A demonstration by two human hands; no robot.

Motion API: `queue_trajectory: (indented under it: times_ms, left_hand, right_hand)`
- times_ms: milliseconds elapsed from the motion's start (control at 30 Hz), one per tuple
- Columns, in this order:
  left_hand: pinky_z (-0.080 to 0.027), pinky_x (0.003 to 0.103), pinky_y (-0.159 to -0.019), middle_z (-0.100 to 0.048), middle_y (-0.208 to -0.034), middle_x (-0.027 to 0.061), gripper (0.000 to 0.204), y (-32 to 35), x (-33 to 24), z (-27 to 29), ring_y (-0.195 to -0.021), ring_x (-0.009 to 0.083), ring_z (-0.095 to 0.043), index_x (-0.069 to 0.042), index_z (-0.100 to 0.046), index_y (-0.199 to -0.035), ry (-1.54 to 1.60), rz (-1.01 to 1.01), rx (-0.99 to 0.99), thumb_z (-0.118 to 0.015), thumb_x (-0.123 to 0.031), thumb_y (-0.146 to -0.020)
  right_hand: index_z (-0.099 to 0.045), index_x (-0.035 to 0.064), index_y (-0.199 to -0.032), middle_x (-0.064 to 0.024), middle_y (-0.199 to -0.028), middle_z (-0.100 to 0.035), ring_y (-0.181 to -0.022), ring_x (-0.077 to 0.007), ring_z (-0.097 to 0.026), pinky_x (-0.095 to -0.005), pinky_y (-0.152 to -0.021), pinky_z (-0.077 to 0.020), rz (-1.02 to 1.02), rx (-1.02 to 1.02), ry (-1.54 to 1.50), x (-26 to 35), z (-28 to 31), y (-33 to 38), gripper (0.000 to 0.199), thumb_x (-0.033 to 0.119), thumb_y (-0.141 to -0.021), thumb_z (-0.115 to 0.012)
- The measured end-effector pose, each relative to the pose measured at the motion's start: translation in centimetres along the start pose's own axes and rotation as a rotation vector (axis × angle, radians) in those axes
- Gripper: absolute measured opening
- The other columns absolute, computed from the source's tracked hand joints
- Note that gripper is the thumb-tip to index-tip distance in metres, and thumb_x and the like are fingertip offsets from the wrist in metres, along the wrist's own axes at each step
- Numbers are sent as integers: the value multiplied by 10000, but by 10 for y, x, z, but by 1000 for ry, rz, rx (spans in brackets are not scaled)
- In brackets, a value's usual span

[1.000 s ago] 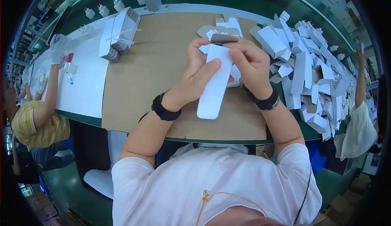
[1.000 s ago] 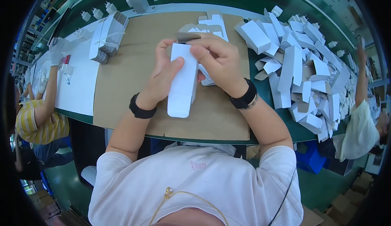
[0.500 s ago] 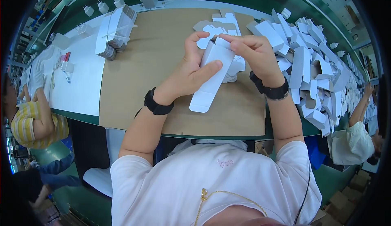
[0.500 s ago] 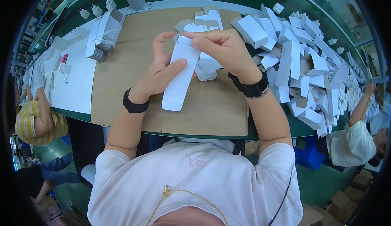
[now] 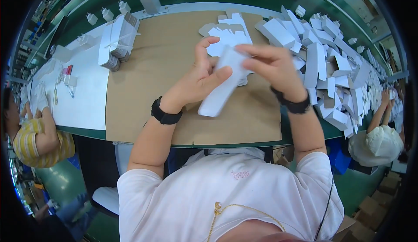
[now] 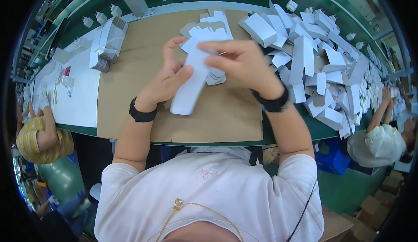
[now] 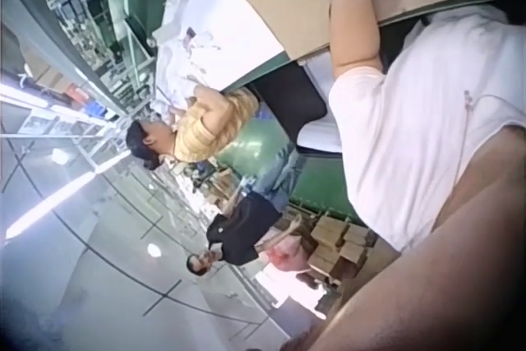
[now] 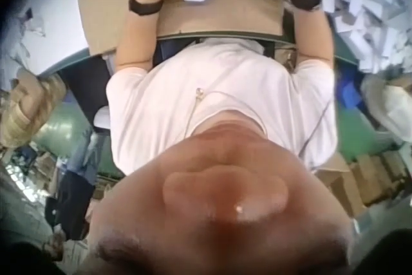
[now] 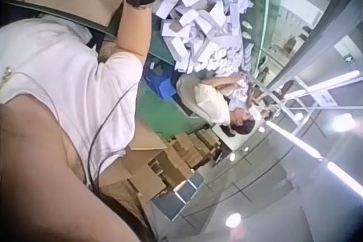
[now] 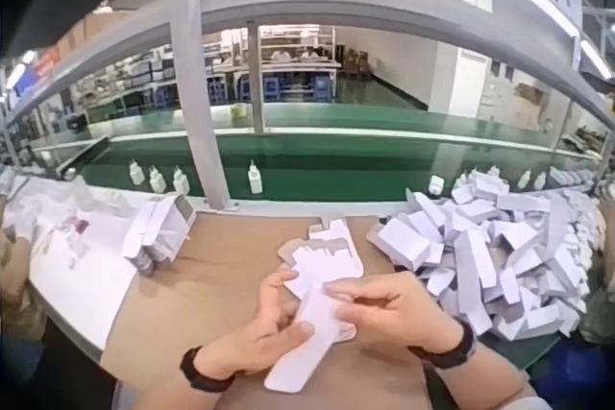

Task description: The person picks up flat cardboard boxes from a stack, folds them by hand into a rectangular shape, and places the assembled boxes onto a pile on the table.

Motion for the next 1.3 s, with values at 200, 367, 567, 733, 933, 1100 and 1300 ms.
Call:
queue_trajectory:
  times_ms: [200, 367, 567, 733, 933, 1100, 1300]
  left_hand:
    - [-450, 301, -715, -571, -895, 134, 396, -8, -1, 12, -780, 204, -578, -16, -429, -1136, -524, 223, -209, -586, -227, -841]
    - [-450, 334, -712, -575, -883, 141, 317, -4, 13, 19, -791, 246, -577, -24, -503, -1048, -726, 189, -302, -595, -219, -815]
    - [-450, 361, -704, -576, -869, 150, 290, -8, 15, 18, -788, 300, -571, -34, -517, -1018, -766, 90, -308, -604, -213, -807]
    - [-460, 342, -637, -583, -780, 124, 357, -5, 25, 24, -696, 246, -572, -12, -516, -1051, -811, 57, -396, -628, -239, -799]
    - [-458, 294, -631, -601, -755, 123, 504, -9, 26, 15, -682, 196, -575, 53, -495, -1154, -776, 293, -320, -628, -290, -809]
    - [-456, 275, -639, -610, -799, 84, 460, -11, 34, 13, -700, 164, -569, 47, -506, -1143, -667, 278, -240, -594, -293, -846]
    - [-433, 240, -648, -581, -877, 43, 244, -8, 9, 3, -737, 82, -524, 12, -535, -1024, -54, 43, -543, -541, -197, -899]
  right_hand:
    - [-614, 44, -1098, -99, -1018, -639, -882, -188, -613, -276, -777, -471, 261, -972, 704, 74, 186, 77, 332, 177, -796, -633]
    - [-551, 136, -1187, -100, -1036, -624, -847, -172, -609, -292, -716, -476, 199, -549, 849, 10, 120, 3, 426, 260, -787, -629]
    - [-494, 31, -1077, -215, -839, -605, -829, -375, -581, -428, -707, -459, 32, -139, 930, -55, -4, -41, 471, 161, -677, -707]
    - [-480, 42, -1007, -209, -800, -599, -806, -387, -573, -445, -698, -442, 127, -260, 841, -45, 9, -39, 365, 54, -688, -656]
    - [-528, 28, -918, -176, -740, -606, -751, -362, -590, -415, -650, -459, 116, -360, 959, -34, 39, -26, 220, 11, -710, -597]
    - [-549, 41, -868, -111, -673, -589, -631, -238, -582, -324, -586, -453, 208, -349, 642, -3, 41, -13, 147, 30, -731, -602]
    - [-557, 71, -998, -75, -694, -583, -632, -163, -556, -268, -600, -446, 176, -119, 188, -5, 13, -10, 239, 89, -763, -601]
Point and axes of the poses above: each hand's wrist, its own y-axis away from the middle knuckle, its own z-axis out of the back of the hand, x = y × z, the point moved 4 cm from there along -y, towards the middle knuckle
